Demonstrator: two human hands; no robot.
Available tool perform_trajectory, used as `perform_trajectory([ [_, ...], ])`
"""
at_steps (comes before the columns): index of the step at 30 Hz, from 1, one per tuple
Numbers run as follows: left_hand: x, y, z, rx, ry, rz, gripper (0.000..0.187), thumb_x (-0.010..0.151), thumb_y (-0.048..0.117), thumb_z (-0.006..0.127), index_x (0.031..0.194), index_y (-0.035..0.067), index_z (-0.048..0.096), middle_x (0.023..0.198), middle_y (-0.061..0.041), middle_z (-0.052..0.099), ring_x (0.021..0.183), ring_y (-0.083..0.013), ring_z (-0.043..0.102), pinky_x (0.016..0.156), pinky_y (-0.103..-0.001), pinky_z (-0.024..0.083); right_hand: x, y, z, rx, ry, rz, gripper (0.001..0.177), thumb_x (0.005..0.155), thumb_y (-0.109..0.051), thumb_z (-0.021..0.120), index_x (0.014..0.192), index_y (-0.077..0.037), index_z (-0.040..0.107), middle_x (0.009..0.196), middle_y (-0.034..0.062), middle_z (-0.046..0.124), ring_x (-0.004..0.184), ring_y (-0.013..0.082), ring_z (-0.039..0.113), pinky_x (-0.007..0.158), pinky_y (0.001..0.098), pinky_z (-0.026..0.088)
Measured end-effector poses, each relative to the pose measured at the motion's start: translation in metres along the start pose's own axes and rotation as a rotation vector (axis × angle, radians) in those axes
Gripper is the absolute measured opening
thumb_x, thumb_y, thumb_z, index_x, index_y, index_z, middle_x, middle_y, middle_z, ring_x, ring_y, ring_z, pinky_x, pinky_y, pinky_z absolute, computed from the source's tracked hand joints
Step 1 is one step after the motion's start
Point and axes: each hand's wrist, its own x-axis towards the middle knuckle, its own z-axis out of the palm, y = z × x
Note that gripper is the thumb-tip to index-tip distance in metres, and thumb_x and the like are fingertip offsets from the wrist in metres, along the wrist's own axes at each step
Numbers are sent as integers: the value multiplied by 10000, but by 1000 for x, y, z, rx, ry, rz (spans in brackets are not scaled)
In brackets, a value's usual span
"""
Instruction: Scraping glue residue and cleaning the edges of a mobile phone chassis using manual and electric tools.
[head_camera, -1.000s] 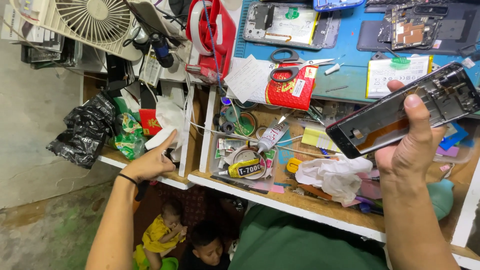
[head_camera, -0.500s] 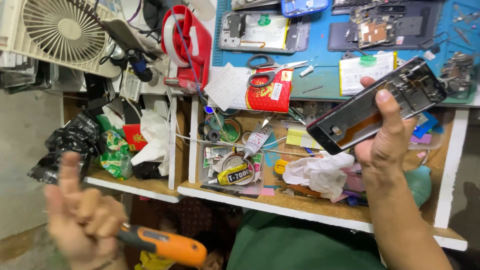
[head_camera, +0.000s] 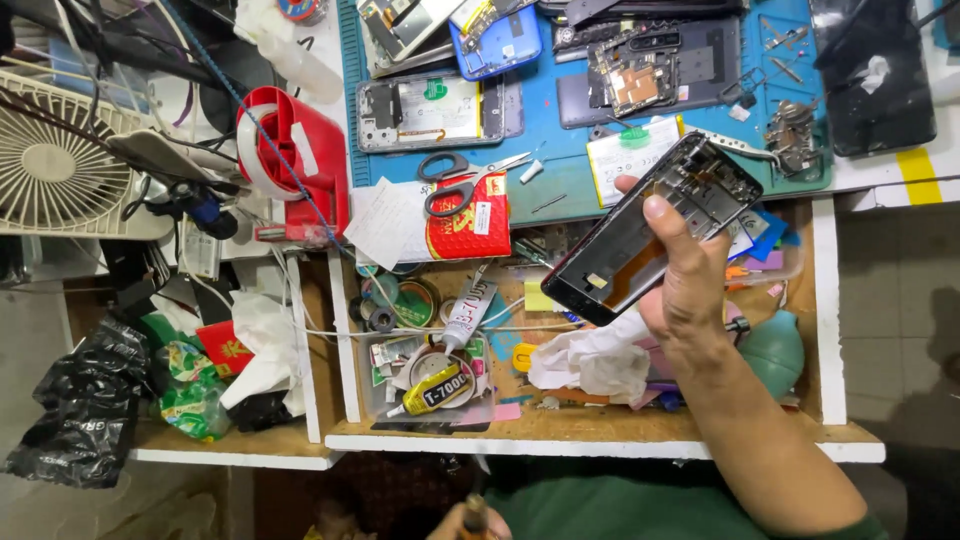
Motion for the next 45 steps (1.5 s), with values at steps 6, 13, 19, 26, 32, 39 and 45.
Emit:
perform_trajectory([
  [6, -87, 139, 61, -603, -794, 1050, 1033, 951, -100, 690, 1592, 391, 47, 1041, -233, 350, 806, -411, 539, 671, -599, 627, 0, 4, 2, 30, -44, 5, 469, 841, -179, 756, 1273, -122, 584, 1123, 204, 757, 949, 255, 715, 747, 420, 640],
  [13, -57, 156, 77, -236, -591, 1178, 720, 1051, 66, 670, 1606, 252, 251, 1165, -206, 458, 534, -199, 498, 402, -266, 438, -3, 9, 1, 29, -70, 50, 433, 842, -178, 749, 1247, -101, 615, 1101, 203, 760, 965, 260, 713, 765, 425, 635],
  [19, -59, 156, 94, -180, -657, 1065, 1007, 1004, 2, 632, 1629, 396, -52, 1341, -208, 361, 940, -311, 557, 675, -377, 500, -3, 8, 1, 51, -71, 170, 422, 824, -187, 748, 1216, -71, 643, 1120, 225, 760, 832, 262, 702, 712, 447, 641],
  [26, -41, 142, 92, -164, -543, 1113, 767, 1023, 32, 589, 1623, 224, 151, 1181, -184, 435, 685, -239, 553, 537, -295, 459, -3, 12, 0, 95, -120, 163, 433, 834, -166, 744, 1235, -68, 615, 1106, 233, 751, 823, 262, 701, 704, 459, 642],
  [32, -42, 147, 96, -151, -683, 1176, 846, 1037, 0, 562, 1621, 435, 131, 1294, -196, 340, 946, -305, 515, 659, -374, 528, -3, 10, 0, 49, -82, 182, 429, 819, -192, 747, 1214, -60, 643, 1126, 219, 758, 824, 255, 698, 710, 465, 647],
  [39, -43, 150, 95, -271, -631, 1110, 1103, 816, -114, 846, 1603, 113, 109, 980, -195, 558, 749, -326, 660, 698, -430, 611, -2, 10, -1, 40, -94, 159, 446, 818, -209, 748, 1229, -71, 642, 1123, 199, 760, 854, 241, 697, 729, 438, 640],
  [45, -60, 160, 99, -69, -546, 1091, 626, 974, 182, 703, 1409, 114, 258, 876, -139, 465, 664, -190, 473, 599, -311, 489, 0, 7, -4, 27, -69, 249, 450, 807, -271, 744, 1183, -27, 706, 1064, 143, 757, 809, 211, 672, 720, 426, 624],
])
